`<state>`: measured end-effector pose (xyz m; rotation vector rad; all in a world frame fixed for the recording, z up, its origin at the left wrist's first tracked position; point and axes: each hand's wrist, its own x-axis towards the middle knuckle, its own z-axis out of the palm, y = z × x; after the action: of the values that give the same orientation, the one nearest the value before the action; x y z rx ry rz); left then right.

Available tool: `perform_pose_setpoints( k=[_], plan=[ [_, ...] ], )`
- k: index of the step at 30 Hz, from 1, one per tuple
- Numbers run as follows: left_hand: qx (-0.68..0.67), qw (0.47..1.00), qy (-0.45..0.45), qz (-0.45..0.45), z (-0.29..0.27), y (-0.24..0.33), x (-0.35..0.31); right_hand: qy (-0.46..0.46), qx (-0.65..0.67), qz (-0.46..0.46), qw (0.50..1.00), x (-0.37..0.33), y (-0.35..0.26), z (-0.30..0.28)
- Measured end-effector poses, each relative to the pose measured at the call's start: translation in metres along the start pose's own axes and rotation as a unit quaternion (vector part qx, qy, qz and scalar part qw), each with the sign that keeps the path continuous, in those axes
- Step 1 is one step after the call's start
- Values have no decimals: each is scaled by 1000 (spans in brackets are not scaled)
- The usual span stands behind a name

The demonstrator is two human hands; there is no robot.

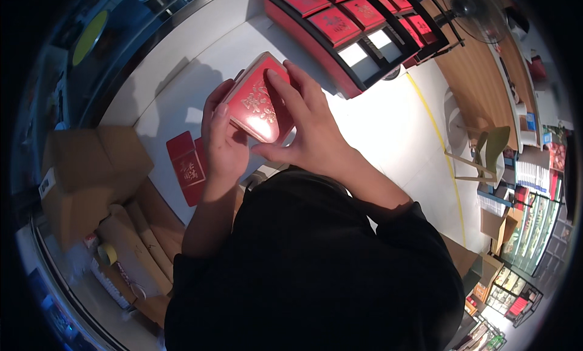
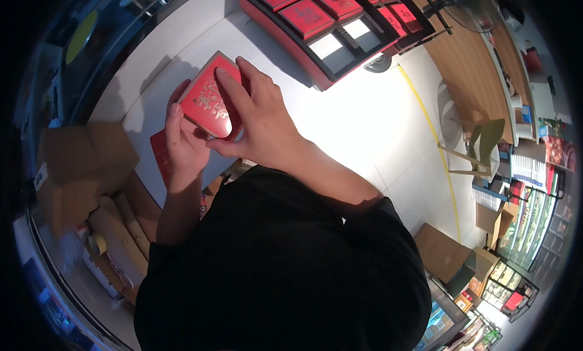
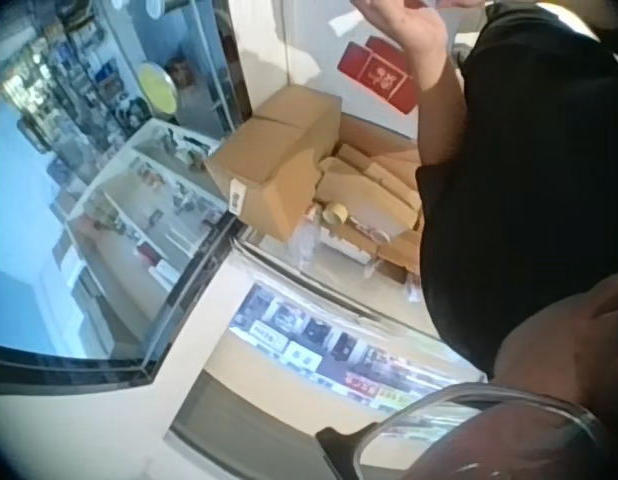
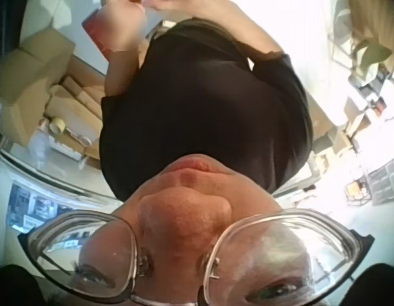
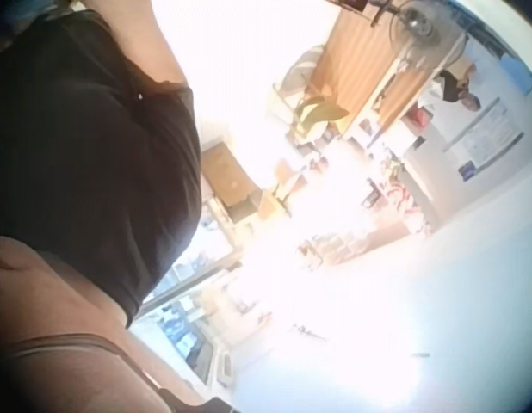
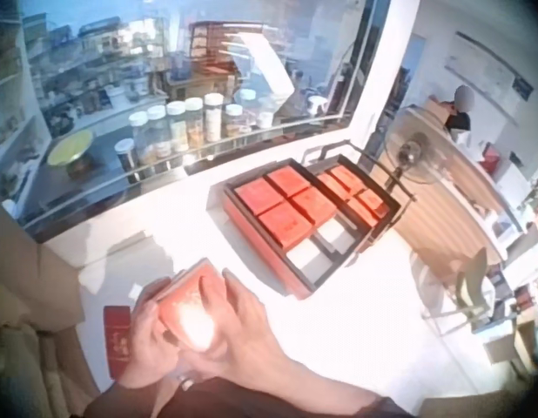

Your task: The person folds flat red cardboard pieces into small rectangular boxes by hand. They place the assembled boxes into a black display tray. Finally, they lift the tray and place it into a larger brown cardboard shipping box.

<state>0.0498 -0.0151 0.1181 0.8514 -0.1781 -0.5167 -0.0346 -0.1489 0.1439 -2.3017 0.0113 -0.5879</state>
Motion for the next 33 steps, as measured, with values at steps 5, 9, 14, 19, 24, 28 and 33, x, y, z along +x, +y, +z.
perform_pose_setpoints(
  k=[5, 9, 14, 19, 24, 28, 33],
  plan=[
    [96, 990, -79, -62, -1, -3, 16, -52, -24, -101, 993, 10, 34, -37],
    [101, 990, -62, -79, 14, -3, 19, -46, -105, -98, 989, 20, 50, -61],
    [54, 993, 43, 99, 26, -34, 27, 100, 288, 163, 939, -2, 58, -40],
    [448, 790, -119, 401, 26, -64, 25, -7, 627, 301, 719, 9, 29, -43],
    [503, 743, -183, 402, 40, -75, 29, 40, 680, 280, 677, 8, 53, -49],
    [505, 781, -181, 319, 53, -83, 31, 101, 480, 205, 847, 14, 102, -83],
    [404, 895, -176, -68, 37, -121, 32, 90, -149, 106, 979, 45, 209, -188]
  ],
)
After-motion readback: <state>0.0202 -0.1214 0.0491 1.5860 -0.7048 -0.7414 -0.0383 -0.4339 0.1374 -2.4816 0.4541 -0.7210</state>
